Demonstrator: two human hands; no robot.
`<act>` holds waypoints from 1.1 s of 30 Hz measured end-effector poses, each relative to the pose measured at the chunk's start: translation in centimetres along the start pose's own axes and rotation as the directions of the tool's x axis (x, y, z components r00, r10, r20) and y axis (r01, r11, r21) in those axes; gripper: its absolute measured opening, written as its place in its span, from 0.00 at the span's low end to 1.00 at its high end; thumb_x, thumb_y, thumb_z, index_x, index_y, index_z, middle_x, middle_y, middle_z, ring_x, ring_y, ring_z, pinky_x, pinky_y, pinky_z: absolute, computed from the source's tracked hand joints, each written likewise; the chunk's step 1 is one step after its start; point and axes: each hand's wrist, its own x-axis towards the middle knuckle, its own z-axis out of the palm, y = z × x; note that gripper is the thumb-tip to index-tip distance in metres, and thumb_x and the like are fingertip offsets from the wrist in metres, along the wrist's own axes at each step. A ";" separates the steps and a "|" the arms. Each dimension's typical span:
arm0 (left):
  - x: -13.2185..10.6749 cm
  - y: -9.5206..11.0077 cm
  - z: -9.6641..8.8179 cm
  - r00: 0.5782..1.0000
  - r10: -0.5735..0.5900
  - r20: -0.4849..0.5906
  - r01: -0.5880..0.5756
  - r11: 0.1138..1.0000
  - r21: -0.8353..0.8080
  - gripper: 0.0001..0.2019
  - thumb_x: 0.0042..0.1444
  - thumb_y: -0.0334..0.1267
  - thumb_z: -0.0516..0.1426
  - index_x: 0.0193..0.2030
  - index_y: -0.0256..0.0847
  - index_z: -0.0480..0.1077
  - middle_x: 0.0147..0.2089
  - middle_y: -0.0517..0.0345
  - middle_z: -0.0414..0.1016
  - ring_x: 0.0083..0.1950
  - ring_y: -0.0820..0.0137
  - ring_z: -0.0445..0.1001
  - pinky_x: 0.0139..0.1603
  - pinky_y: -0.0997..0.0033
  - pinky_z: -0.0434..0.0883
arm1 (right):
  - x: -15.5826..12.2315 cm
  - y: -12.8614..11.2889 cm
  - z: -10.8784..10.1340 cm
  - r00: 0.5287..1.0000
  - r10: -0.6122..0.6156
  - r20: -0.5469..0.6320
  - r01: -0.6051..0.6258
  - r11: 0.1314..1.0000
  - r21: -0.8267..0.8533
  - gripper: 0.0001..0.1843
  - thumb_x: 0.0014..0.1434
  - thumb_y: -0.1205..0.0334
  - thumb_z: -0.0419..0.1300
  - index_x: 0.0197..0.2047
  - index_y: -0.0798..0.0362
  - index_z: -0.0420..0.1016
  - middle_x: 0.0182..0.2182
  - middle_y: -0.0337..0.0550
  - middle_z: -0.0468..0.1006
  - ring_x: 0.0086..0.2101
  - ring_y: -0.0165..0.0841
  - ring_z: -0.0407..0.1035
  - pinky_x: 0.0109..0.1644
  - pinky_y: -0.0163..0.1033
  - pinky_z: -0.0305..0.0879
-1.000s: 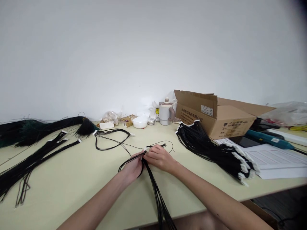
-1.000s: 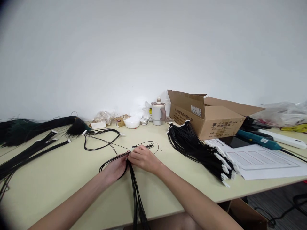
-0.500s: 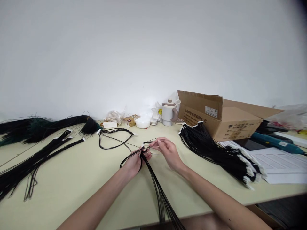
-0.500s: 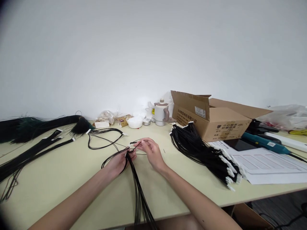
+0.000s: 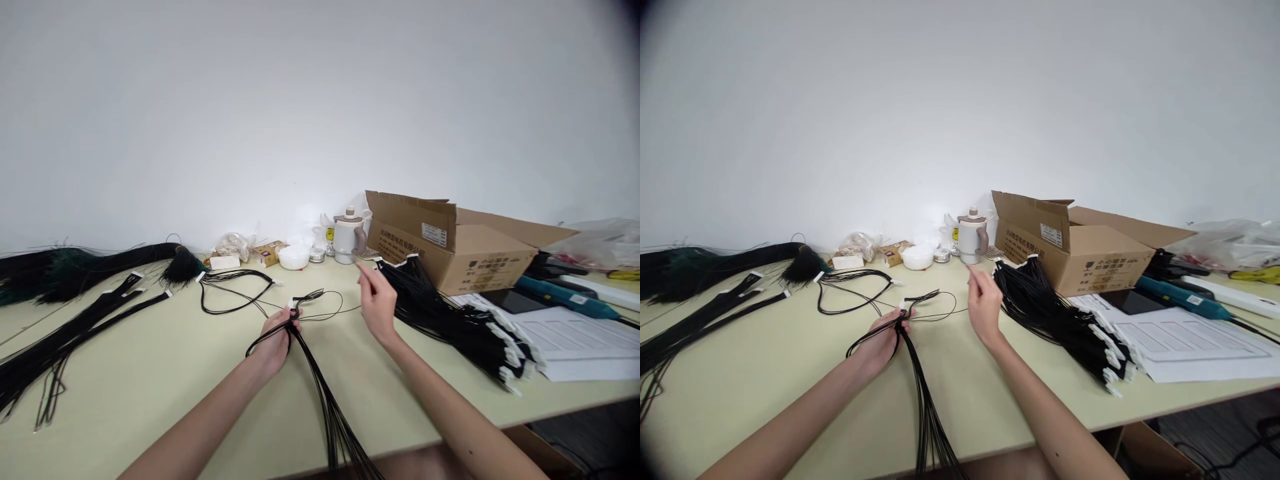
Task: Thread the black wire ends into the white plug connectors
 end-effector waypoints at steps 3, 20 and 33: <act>-0.1 -0.2 0.0 0.998 0.059 0.034 -0.061 0.997 0.048 0.09 0.45 0.37 0.58 0.30 0.32 0.66 0.32 0.57 0.69 0.24 0.83 0.61 0.28 0.78 0.63 | -1.4 -1.1 0.6 0.925 -0.335 0.179 0.354 0.931 -0.091 0.09 0.58 0.68 0.51 0.39 0.56 0.71 0.24 0.40 0.67 0.27 0.25 0.60 0.32 0.32 0.56; -0.9 -0.7 0.8 0.985 0.138 0.100 -0.152 0.976 0.154 0.17 0.41 0.45 0.59 0.33 0.32 0.66 0.29 0.59 0.64 0.26 0.82 0.59 0.30 0.78 0.61 | -3.2 -2.5 1.6 0.792 -0.504 0.343 0.547 0.836 -0.035 0.08 0.55 0.68 0.51 0.25 0.53 0.63 0.18 0.36 0.61 0.22 0.25 0.56 0.29 0.33 0.52; -1.0 -0.6 1.0 0.978 0.185 0.098 -0.202 0.959 0.197 0.17 0.42 0.46 0.58 0.32 0.32 0.64 0.28 0.59 0.64 0.26 0.82 0.59 0.30 0.79 0.59 | -3.2 -2.8 1.7 0.797 -0.474 0.373 0.526 0.849 -0.045 0.07 0.56 0.68 0.50 0.27 0.54 0.64 0.18 0.36 0.61 0.22 0.25 0.54 0.29 0.32 0.51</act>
